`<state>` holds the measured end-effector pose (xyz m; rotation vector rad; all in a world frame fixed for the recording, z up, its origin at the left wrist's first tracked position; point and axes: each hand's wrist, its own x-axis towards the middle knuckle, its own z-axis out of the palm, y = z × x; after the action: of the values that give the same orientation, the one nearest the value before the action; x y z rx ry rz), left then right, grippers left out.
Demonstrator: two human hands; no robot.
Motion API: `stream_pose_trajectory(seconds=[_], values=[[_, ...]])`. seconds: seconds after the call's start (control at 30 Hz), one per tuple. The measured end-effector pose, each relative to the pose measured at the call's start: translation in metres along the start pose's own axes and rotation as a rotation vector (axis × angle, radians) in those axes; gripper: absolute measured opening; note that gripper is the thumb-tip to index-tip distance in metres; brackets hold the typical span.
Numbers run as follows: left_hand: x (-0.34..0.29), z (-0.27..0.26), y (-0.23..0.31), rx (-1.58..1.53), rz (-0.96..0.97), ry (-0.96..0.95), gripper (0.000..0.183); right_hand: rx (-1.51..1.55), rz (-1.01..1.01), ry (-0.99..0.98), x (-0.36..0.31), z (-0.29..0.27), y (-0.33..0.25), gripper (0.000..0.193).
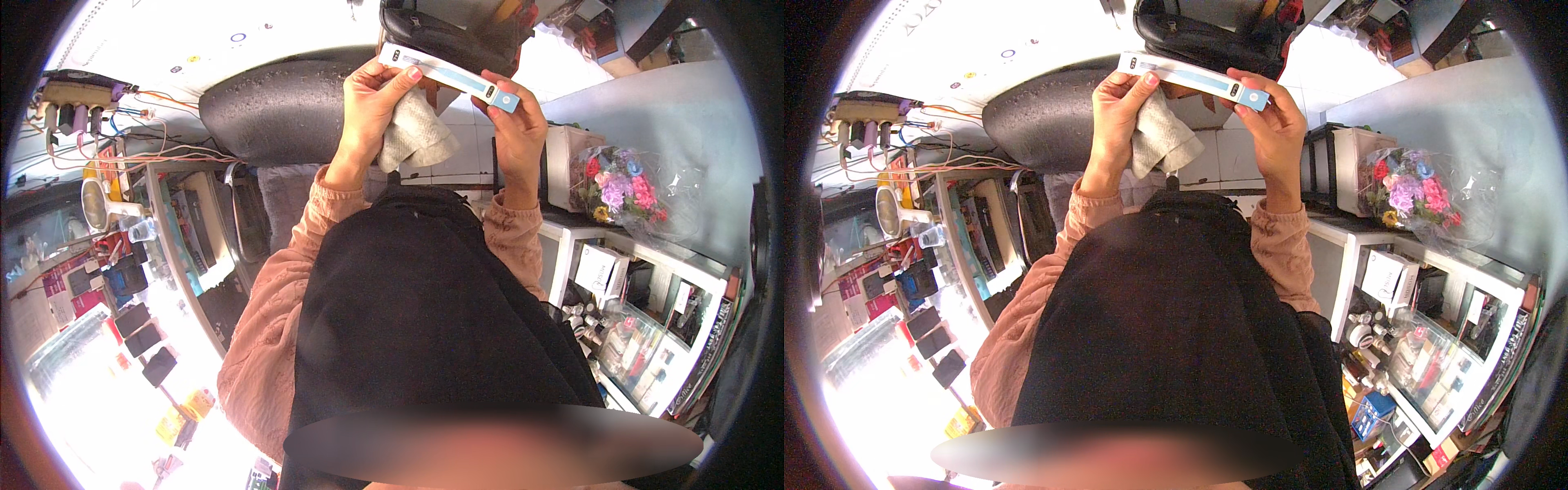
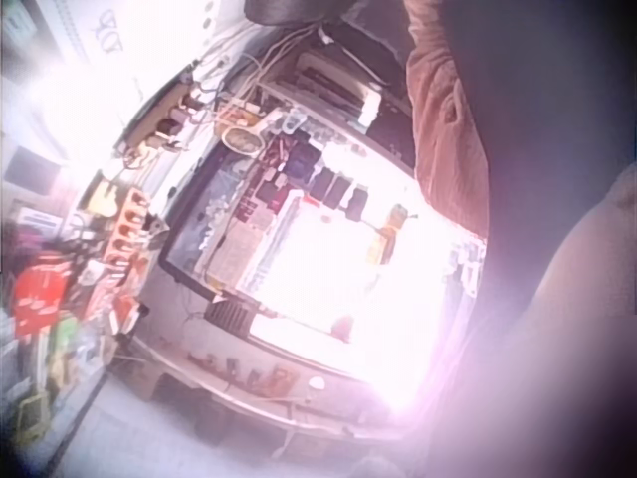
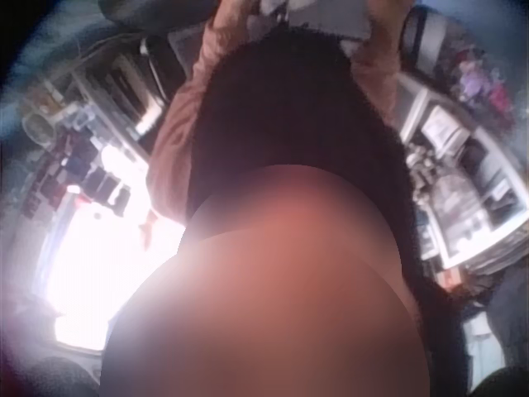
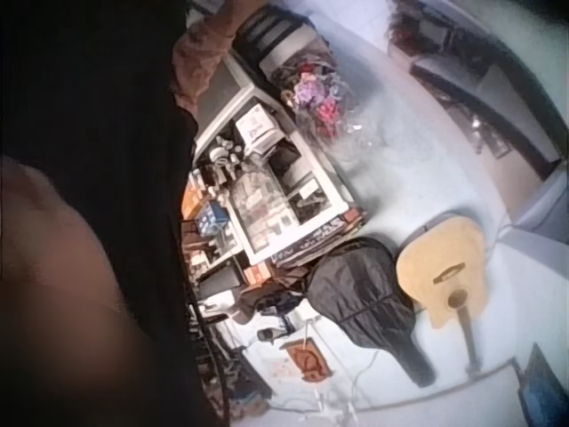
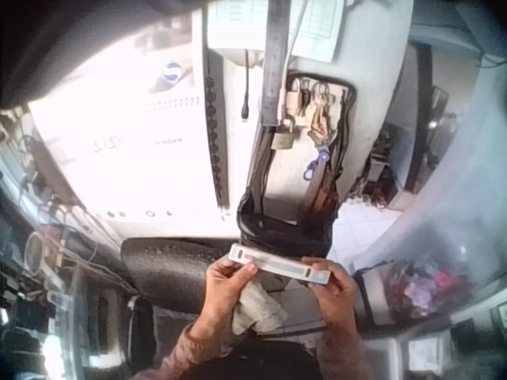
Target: The person retrieves a red stapler and a small white box from a bag, places them on a desk, then wipes the top of a glass display cabinet with a cloth. The person also moves a few items on the cabinet top while cleaning.
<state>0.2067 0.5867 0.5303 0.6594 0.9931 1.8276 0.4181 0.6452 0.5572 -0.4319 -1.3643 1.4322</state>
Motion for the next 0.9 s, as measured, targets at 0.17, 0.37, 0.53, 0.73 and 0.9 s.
stream_pose_trajectory(seconds=[0.17,0.37,0.53,0.73,0.9], values=[[0.002,-0.003,-0.002,0.012,-0.022,-0.018,0.017,-0.097,0.038,0.003,0.0,0.0,-0.003,0.035],[0.005,0.0,-0.019,0.202,-0.062,-0.035,0.018,-1.264,-0.306,-0.177,-0.004,0.005,0.003,0.04],[0.021,-0.006,-0.014,0.591,0.249,-0.159,0.021,-1.348,-0.275,-0.118,-0.001,-0.01,0.021,0.04],[0.049,0.0,0.034,1.642,0.764,0.014,0.037,-0.306,0.182,0.044,0.008,-0.035,0.034,0.027],[0.078,0.012,0.058,1.678,0.601,-0.144,0.025,-0.182,0.019,0.215,0.025,-0.024,0.042,0.032]])
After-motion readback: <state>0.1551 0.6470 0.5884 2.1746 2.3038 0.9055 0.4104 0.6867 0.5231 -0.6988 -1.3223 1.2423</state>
